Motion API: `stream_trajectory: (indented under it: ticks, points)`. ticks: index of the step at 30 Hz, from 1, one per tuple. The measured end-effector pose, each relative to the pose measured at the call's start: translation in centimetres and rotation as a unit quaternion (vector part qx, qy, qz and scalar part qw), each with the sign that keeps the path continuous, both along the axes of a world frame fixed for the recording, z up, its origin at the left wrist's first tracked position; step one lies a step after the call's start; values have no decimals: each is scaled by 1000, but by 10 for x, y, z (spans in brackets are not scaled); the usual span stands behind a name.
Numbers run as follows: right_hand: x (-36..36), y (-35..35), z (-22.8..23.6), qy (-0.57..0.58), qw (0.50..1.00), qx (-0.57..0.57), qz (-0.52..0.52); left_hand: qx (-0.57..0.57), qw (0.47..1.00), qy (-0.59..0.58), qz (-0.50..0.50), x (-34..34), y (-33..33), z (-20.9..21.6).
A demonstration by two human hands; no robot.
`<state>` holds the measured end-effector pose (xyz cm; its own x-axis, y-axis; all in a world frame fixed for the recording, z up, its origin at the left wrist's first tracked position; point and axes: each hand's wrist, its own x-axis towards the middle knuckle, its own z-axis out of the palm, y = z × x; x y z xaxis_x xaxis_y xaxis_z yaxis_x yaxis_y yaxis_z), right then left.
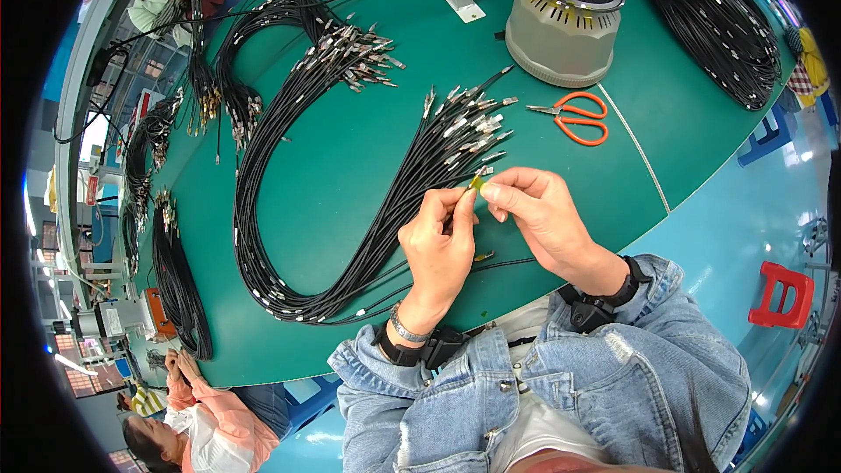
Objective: The person gathers a bundle of cables, pulls out a single cable, and wraps yellow tape around its connector by hand. They then trim the excess tape using shears and place the cable back onto the table.
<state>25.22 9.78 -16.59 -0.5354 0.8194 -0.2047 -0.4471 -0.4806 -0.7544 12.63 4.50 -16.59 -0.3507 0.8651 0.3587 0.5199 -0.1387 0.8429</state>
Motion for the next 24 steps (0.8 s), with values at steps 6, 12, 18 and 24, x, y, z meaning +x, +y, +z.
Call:
stream_trajectory:
  ticks: [6, 12, 18, 24]
  points:
    - [0, 1, -8, 0, 1000, 10, 8, -19, 1000, -17, -1, 0, -2, 2]
    - [-1, 0, -10, -26, 999, 27, -4, -32, 999, -12, -7, -1, -2, 1]
    - [-2, -1, -13, -40, 998, 52, -24, -51, 998, -12, -15, -2, -3, 4]
    - [-1, 0, -12, -71, 994, 85, -25, -98, 983, -136, -77, -10, -3, 4]
